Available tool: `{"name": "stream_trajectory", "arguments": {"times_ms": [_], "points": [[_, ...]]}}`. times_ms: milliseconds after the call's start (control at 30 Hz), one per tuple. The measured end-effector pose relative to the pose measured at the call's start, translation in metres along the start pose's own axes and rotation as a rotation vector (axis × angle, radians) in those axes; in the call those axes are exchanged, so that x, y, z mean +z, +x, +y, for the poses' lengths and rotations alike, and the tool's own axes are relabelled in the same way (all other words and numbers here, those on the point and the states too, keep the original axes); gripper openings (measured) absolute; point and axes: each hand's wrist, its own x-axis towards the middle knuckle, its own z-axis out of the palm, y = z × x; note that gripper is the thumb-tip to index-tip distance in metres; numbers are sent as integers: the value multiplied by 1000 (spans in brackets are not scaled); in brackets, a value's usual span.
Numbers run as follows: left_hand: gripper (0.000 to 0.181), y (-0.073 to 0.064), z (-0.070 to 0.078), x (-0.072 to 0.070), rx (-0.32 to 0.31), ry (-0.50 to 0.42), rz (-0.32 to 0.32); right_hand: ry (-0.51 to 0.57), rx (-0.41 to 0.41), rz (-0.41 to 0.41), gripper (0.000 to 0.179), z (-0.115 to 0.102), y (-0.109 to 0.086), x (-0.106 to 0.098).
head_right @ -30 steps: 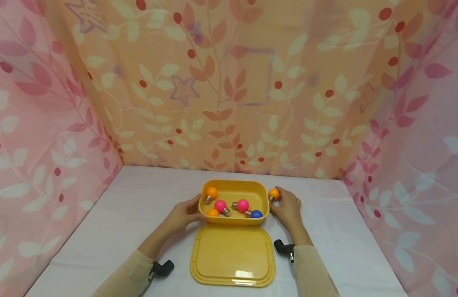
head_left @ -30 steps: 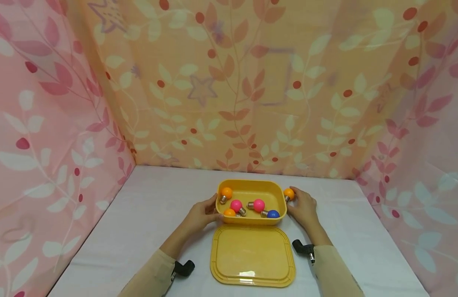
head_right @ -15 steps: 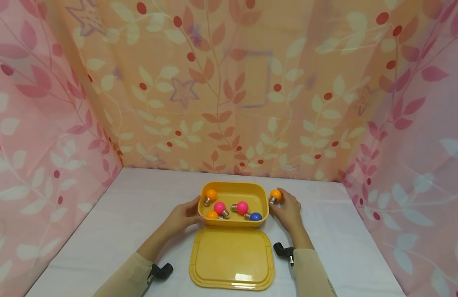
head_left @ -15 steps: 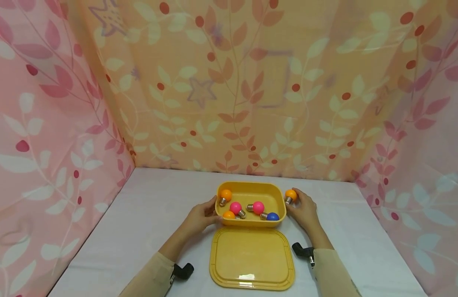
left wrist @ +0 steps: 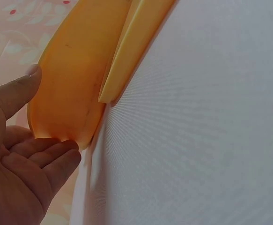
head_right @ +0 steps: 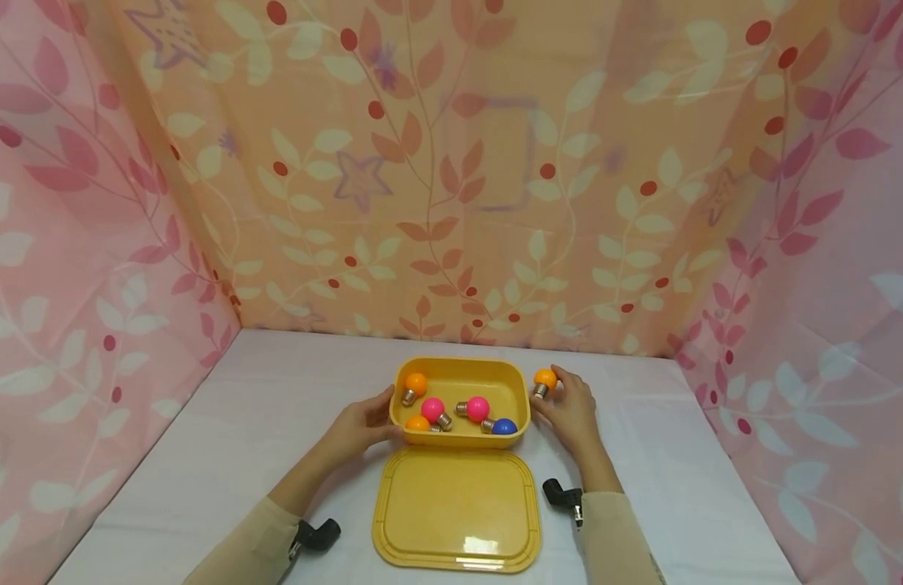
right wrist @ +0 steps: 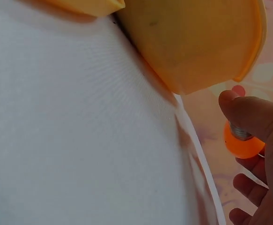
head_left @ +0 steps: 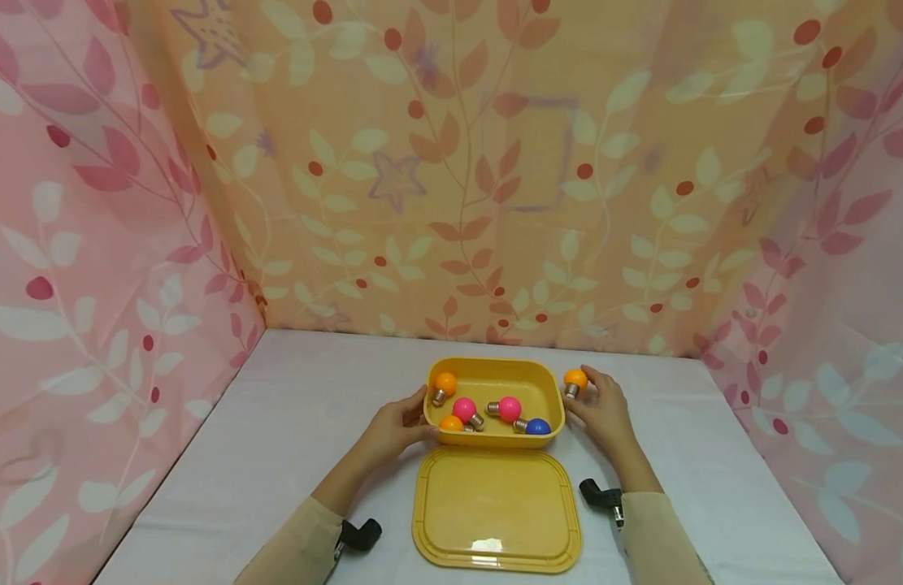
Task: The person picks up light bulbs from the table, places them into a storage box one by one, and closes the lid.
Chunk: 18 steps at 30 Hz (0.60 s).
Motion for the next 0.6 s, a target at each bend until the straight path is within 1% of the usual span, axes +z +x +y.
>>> {"name": "stream_trajectory", "arguments": {"times_ms": [167, 233, 467, 600], "points": [[90, 0, -1, 0, 8, -1, 2, 75, 68, -19, 85, -11, -2, -9], [90, 0, -1, 0, 7, -2, 2, 87, 76, -28, 85, -14, -2, -11], [89, 0, -1, -1, 13, -16, -7, 37, 66, -62, 86, -17, 0, -15], [88, 1, -1, -1, 9, -17, -6, 3, 59, -64, 85, -21, 3, -20]]}}
